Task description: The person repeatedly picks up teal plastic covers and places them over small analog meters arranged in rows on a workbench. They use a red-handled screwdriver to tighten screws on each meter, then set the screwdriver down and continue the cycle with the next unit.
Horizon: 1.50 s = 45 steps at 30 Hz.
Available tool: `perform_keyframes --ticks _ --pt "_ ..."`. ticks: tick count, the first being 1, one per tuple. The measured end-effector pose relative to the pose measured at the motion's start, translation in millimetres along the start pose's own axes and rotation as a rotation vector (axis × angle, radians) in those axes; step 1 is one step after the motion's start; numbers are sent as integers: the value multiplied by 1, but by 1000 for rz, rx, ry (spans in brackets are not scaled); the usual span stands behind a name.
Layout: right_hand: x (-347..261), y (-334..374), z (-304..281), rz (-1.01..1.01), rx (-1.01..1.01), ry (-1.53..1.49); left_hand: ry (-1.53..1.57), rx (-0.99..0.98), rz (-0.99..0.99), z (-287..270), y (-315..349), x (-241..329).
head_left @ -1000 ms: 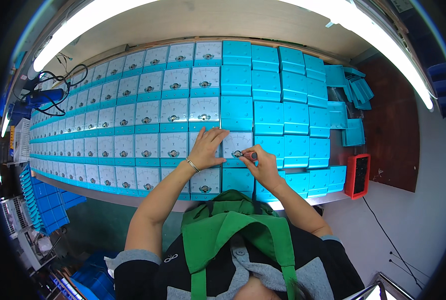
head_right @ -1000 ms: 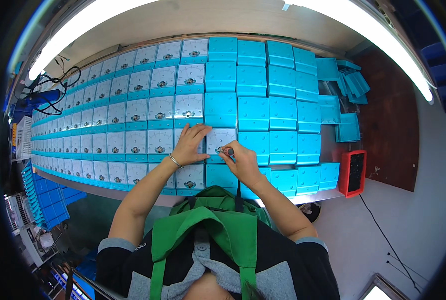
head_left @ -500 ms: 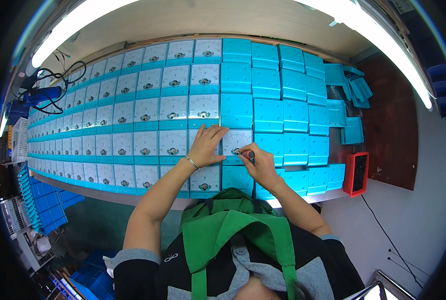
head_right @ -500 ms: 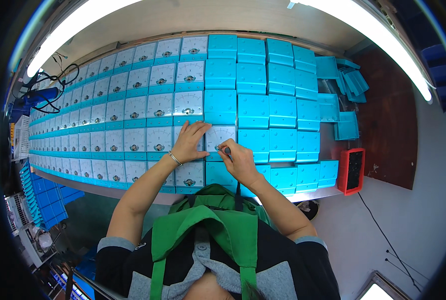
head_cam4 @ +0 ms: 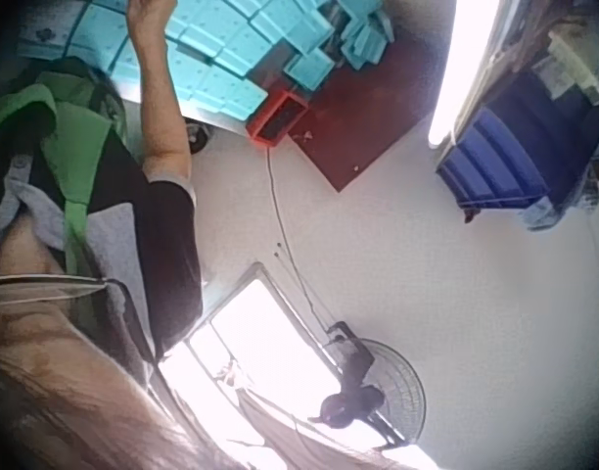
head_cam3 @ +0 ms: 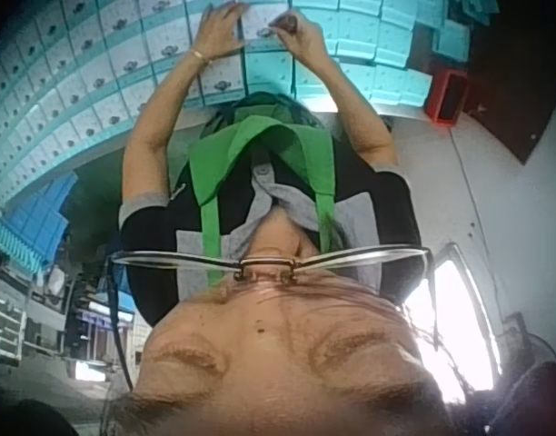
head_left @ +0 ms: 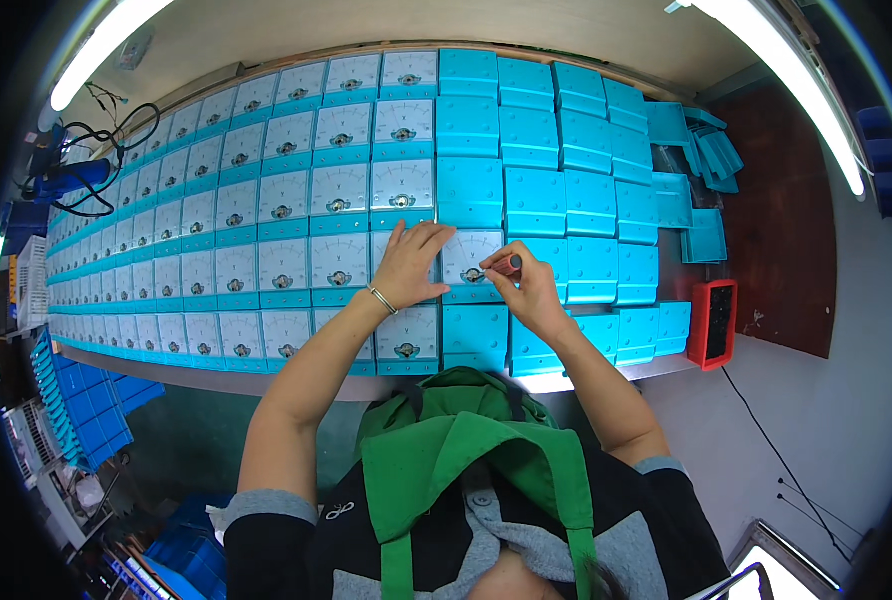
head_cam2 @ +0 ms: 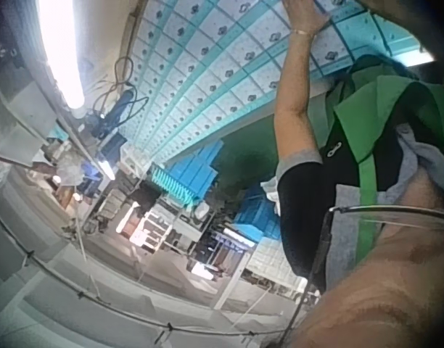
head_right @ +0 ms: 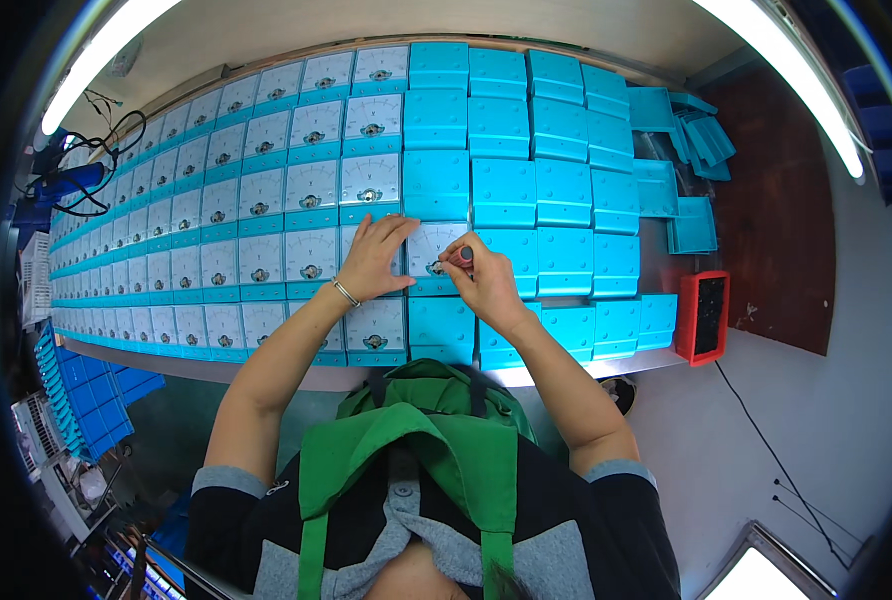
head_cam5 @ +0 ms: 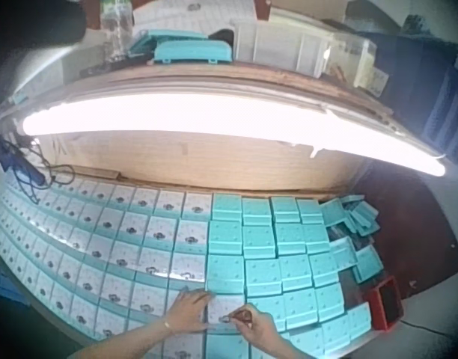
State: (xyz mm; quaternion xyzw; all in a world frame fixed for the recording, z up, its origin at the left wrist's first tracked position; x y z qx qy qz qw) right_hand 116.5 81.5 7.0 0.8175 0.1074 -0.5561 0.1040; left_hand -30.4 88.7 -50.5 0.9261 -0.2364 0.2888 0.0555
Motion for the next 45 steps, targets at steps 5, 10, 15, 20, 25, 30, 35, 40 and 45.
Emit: perform_keyframes --ticks 5,10,15,20,25,30,35,40,45 --pt "-5 -2 4 -46 -25 21 -20 1 13 0 -1 1" --pt "-8 -5 9 -19 -75 80 -51 -9 4 -1 -3 1" --pt "-10 -4 1 -22 -25 52 -49 -23 2 0 -6 3" --pt "-18 31 -23 -51 172 -99 -63 -35 -1 -1 -3 5" --pt "19 67 -41 49 283 -134 -63 -32 22 -1 -3 6" --pt "23 77 -55 32 373 -362 -50 -32 52 -12 -9 24" --pt "10 94 -52 34 267 -371 69 94 196 -50 -28 80" --pt "7 107 -25 -9 125 -254 -128 -9 241 19 -62 91" --pt "12 111 -31 -12 183 -251 -50 191 180 31 -62 81"
Point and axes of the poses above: each hand's wrist, its own y-axis away from the middle knuckle, its own z-axis out of the palm, x = y × z, the point moved 9 cm from there along -y, towards the middle knuckle, and after that the axes turned 1 degree about -y, right-handed, at the moved point
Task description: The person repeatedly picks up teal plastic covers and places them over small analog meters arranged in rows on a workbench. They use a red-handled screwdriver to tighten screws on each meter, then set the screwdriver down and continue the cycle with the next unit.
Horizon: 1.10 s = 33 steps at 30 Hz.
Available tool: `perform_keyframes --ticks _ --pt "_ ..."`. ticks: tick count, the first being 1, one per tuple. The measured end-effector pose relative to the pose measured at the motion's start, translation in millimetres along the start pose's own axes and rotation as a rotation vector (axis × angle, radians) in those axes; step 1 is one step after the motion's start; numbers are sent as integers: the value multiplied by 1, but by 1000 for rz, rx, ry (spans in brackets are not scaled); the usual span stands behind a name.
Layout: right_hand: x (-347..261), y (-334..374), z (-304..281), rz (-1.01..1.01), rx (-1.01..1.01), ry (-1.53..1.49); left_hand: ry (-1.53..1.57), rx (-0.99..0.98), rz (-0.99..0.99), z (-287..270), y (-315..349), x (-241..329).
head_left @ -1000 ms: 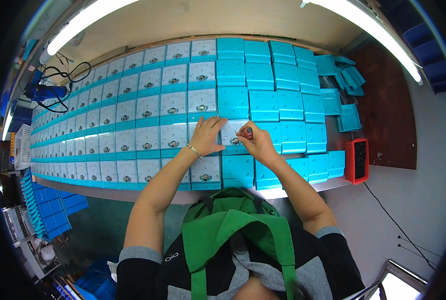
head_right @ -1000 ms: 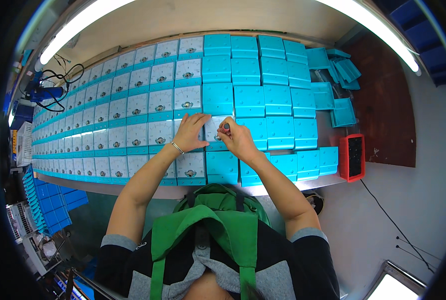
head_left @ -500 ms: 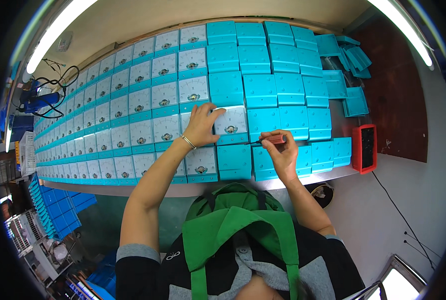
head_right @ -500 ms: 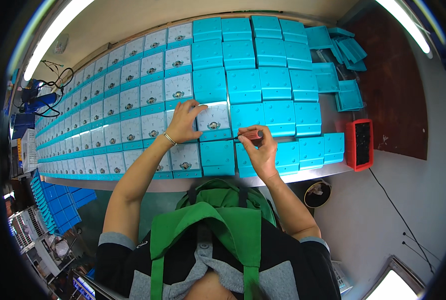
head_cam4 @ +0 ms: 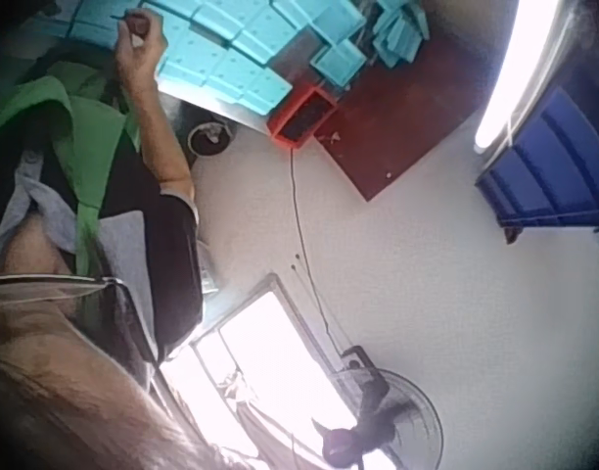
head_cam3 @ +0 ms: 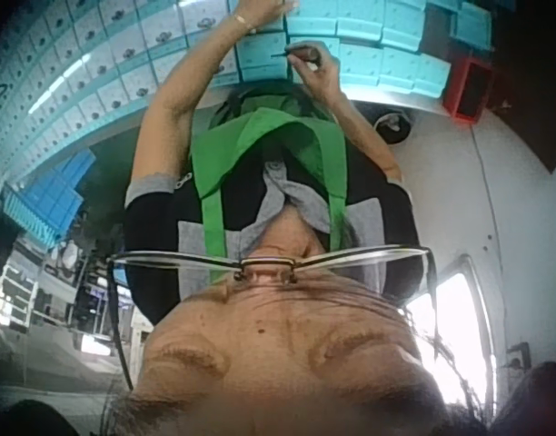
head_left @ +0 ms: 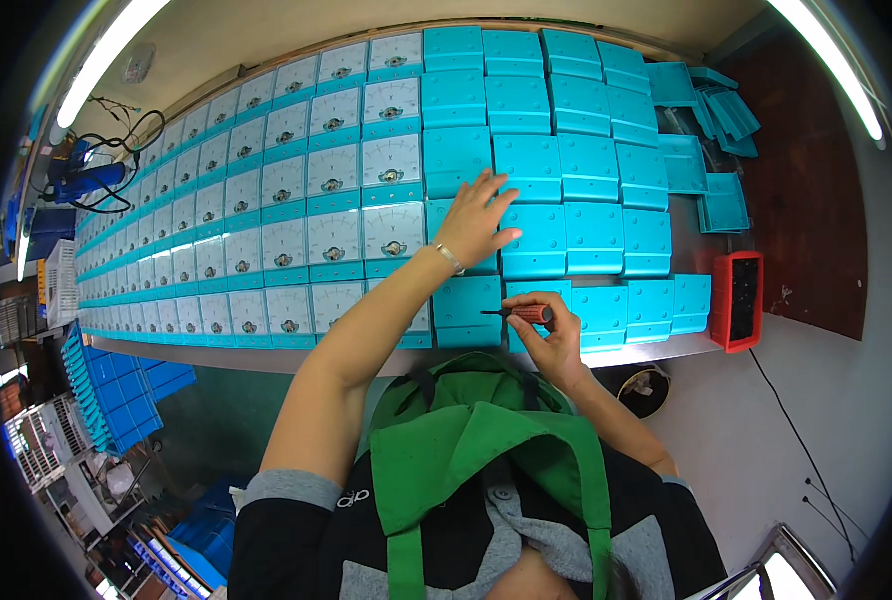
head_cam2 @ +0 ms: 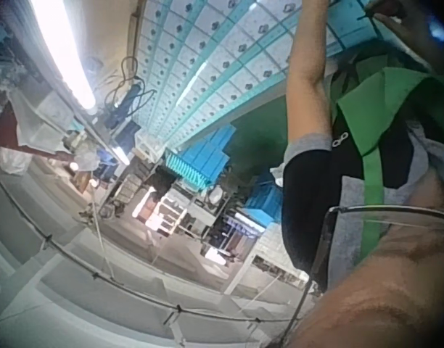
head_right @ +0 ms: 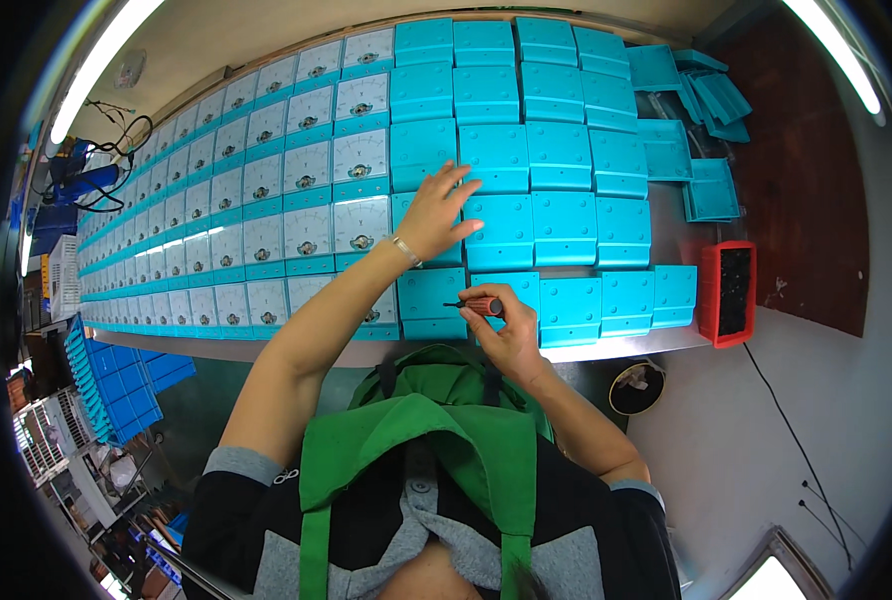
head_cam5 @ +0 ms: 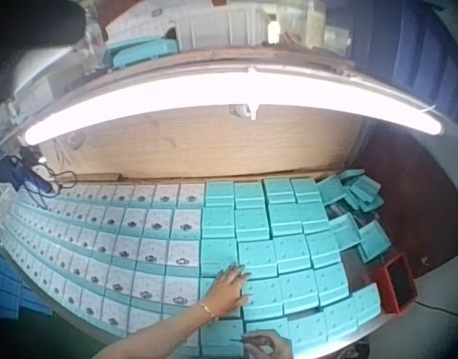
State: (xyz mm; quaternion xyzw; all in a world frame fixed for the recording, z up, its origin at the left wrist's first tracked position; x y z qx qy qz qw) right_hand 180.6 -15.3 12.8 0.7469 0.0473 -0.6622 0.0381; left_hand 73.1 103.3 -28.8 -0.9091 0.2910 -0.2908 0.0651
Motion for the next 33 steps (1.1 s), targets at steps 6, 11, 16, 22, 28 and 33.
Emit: perform_keyframes --ticks 6,11,16,22,28,33 --pt "-3 0 1 18 -146 27 53 -63 -27 -66 90 6" --pt "25 6 44 105 -438 135 -156 -338 -202 -84 199 -9" --pt "23 9 62 74 -459 217 -192 -277 -285 -87 234 -43" --pt "-9 7 73 107 -283 101 -76 -164 -276 -101 214 -51" --pt "-13 6 125 -15 -215 159 -11 -247 -232 -85 205 -62" --pt "-16 15 132 -88 -126 179 18 -195 -206 -87 207 -64"
Point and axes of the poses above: each hand's wrist, its own y-axis away from the middle knuckle, its own z-axis out of the palm, x = y × z, the point moved 9 cm from there along -y, towards the middle knuckle, and after that the axes turned 1 degree about -y, right-handed, at the moved point
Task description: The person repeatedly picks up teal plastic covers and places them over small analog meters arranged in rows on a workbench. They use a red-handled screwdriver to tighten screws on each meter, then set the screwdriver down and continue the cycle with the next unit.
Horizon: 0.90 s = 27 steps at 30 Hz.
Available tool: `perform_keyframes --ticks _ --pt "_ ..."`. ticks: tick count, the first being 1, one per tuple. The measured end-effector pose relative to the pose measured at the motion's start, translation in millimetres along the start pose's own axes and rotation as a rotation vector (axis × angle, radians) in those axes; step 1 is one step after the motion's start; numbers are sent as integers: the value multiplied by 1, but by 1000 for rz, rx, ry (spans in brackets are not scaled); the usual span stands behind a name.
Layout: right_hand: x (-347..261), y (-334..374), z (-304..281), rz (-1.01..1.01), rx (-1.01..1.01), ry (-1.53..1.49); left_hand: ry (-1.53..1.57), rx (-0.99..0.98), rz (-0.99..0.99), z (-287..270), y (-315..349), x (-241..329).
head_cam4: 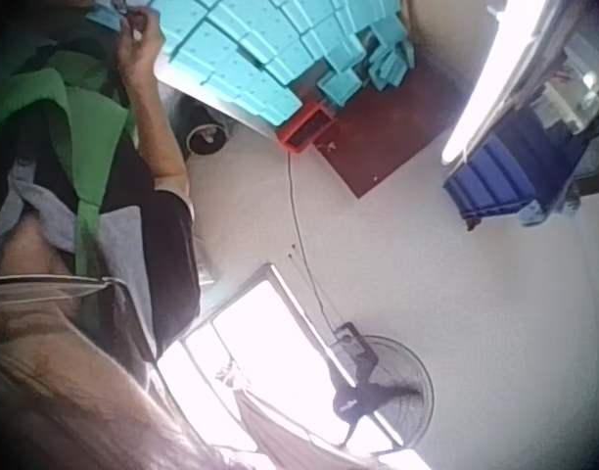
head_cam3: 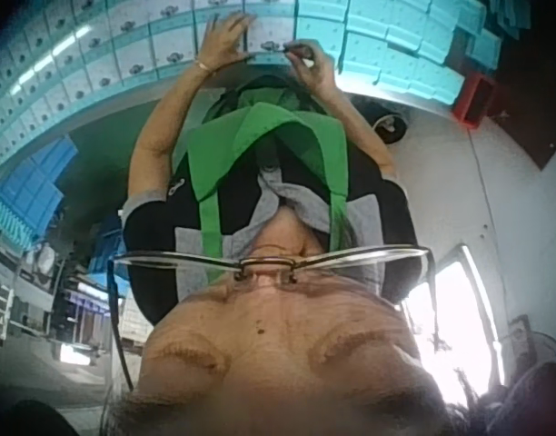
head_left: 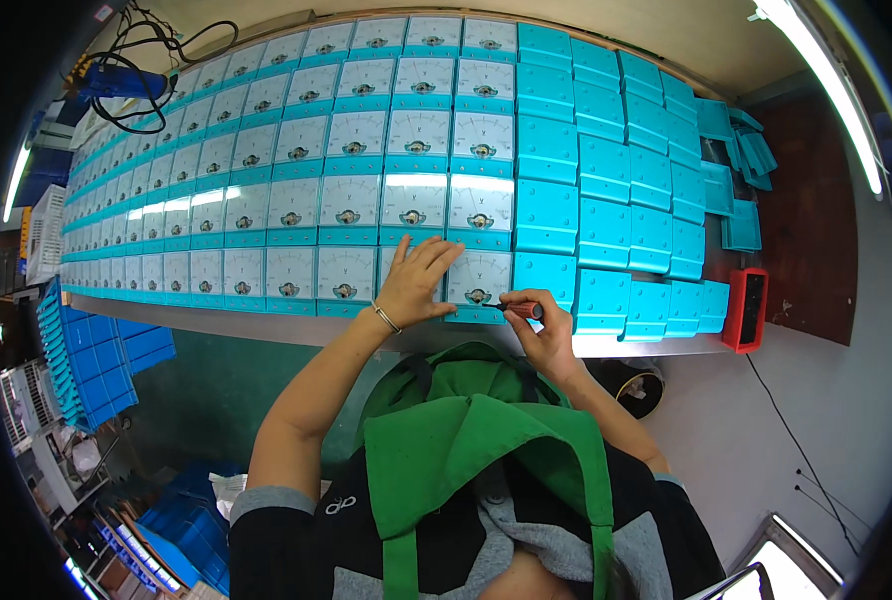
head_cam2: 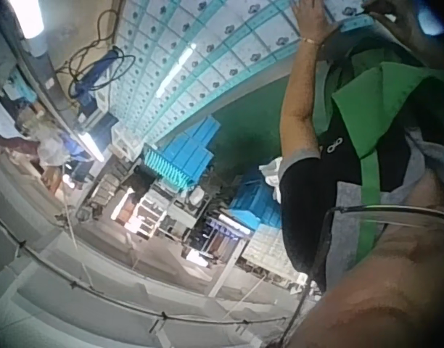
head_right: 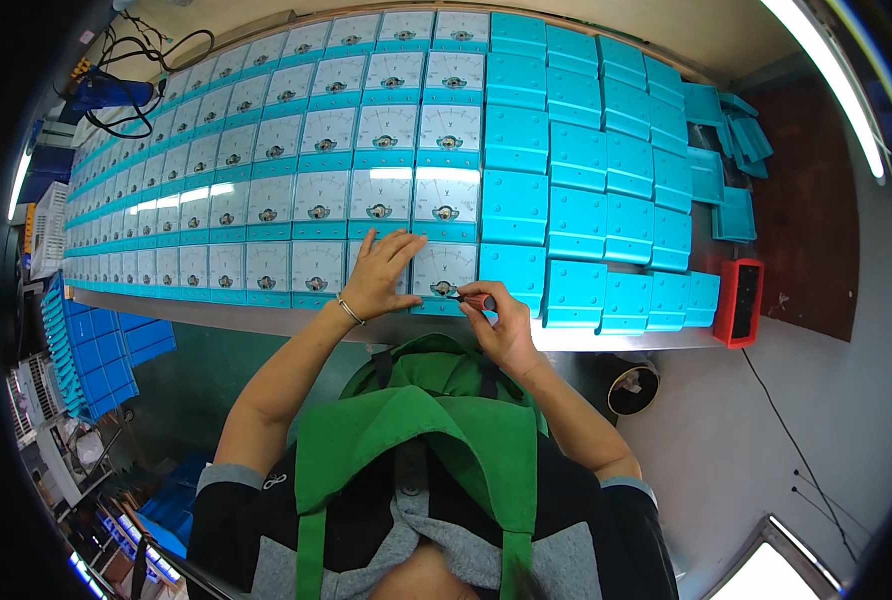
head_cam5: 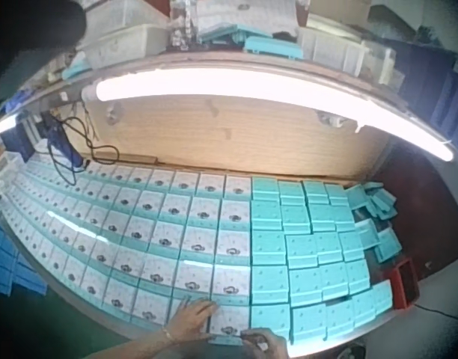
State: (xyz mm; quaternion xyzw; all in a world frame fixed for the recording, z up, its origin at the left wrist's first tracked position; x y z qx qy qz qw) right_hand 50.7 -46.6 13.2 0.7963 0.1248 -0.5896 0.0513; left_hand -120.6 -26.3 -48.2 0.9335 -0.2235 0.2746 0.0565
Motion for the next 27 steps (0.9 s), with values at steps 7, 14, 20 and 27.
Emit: perform_keyframes --ticks 7,14,20,27 --pt "0 3 7 15 75 11 -30 -16 16 2 0 1" --pt "-1 2 3 58 130 -36 -149 -38 21 2 -7 23" --pt "0 -7 -28 236 282 -505 -69 17 101 -7 -17 43" --pt "37 24 14 988 -76 -906 587 200 38 -70 -15 64"
Point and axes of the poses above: each hand's wrist, its own y-axis away from the middle knuckle, its own z-axis out of the palm, x = y × z, the point moved 9 cm from there along -y, towards the middle knuckle, and after that the axes turned 1 degree about -y, right-handed, at the moved point
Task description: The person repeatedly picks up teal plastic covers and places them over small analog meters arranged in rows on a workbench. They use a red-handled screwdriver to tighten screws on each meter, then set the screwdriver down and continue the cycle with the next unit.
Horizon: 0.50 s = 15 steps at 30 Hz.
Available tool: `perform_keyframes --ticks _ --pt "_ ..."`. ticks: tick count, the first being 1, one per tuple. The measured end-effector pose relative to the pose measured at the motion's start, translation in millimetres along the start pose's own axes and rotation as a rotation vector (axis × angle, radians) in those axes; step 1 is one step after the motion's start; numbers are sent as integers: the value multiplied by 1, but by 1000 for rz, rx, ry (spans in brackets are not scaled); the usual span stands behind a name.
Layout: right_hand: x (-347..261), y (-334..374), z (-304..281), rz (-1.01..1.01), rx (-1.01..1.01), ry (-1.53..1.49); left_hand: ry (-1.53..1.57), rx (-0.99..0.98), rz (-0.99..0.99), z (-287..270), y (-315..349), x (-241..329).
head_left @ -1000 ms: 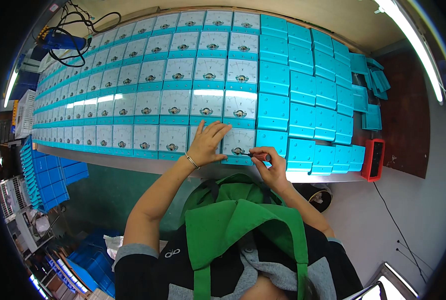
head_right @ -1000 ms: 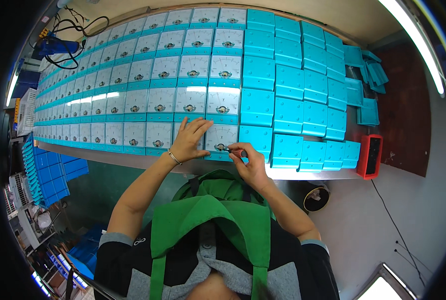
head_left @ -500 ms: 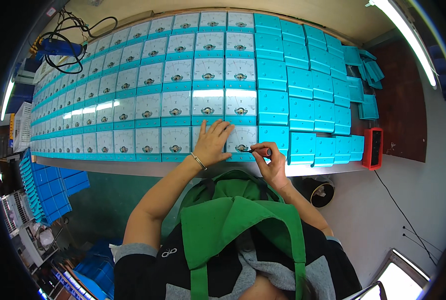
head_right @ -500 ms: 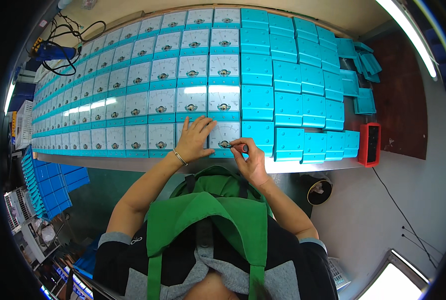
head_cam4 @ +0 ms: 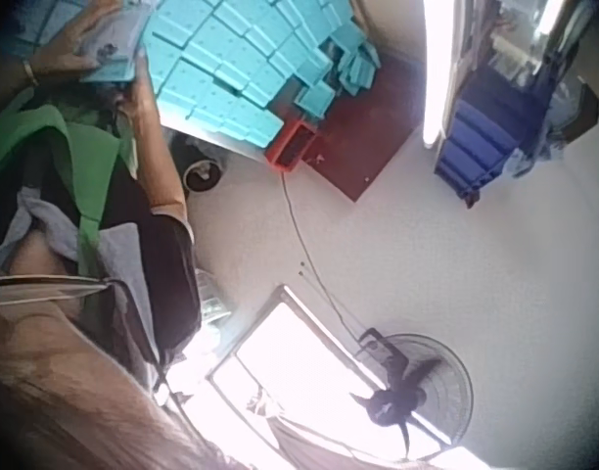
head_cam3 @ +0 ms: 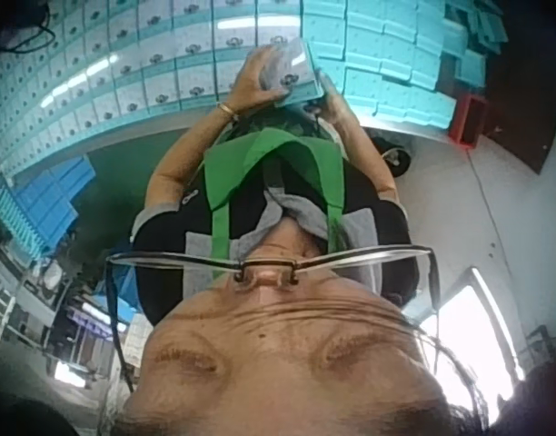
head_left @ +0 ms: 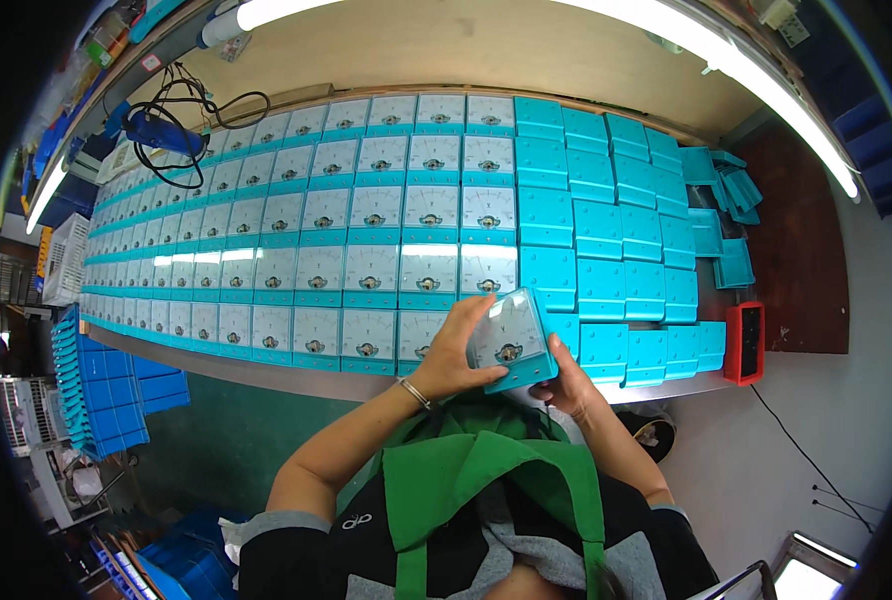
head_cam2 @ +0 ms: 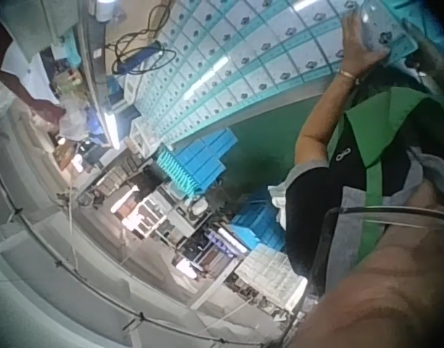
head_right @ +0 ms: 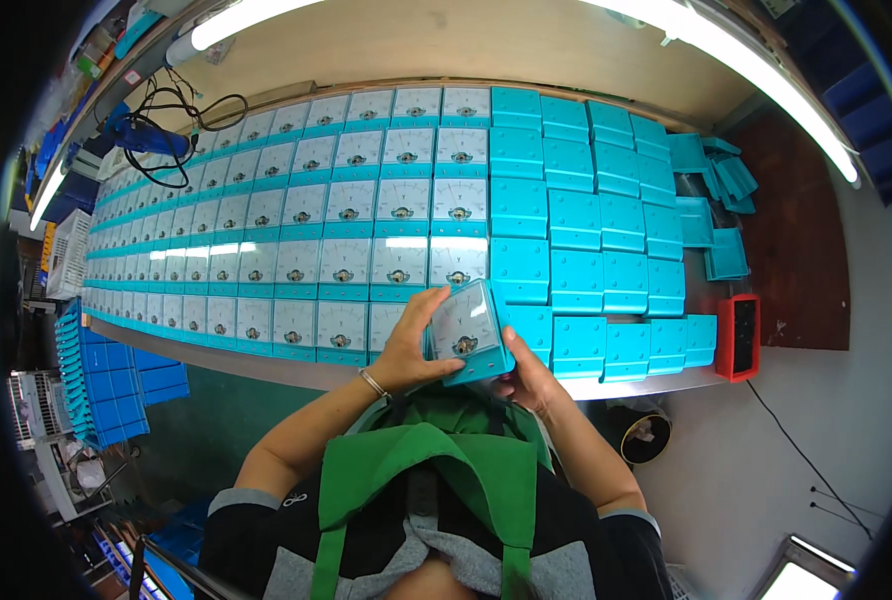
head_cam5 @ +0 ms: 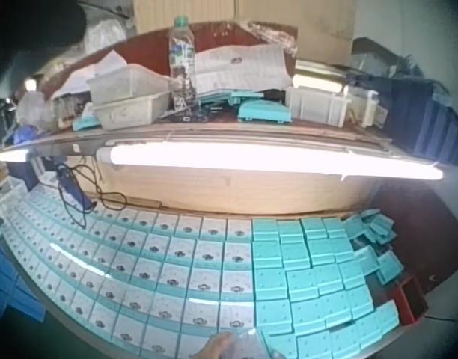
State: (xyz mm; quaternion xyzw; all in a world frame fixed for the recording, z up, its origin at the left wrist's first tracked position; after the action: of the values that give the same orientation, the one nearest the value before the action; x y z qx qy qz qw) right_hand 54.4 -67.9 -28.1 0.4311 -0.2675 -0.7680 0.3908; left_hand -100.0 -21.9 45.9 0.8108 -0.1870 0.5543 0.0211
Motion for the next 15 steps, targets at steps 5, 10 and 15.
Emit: perform_keyframes --ticks 5,10,15 --pt "-1 7 0 39 -201 37 220 -166 -211 8 3 -15" --pt "-83 27 -40 -664 550 1553 7 -214 -51 -6 8 4" --pt "-82 50 -9 -1076 470 1463 -139 -233 81 -3 15 37"
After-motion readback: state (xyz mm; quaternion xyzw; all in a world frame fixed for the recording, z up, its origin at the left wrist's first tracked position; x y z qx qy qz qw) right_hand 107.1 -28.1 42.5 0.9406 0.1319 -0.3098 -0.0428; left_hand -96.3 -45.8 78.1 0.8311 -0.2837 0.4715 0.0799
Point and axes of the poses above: each hand's wrist, its own y-axis away from the middle knuckle, its own z-axis out of the palm, x = y × z, the point moved 9 cm from there along -y, towards the middle knuckle, and after that the axes turned 1 degree about -y, right-handed, at the moved point
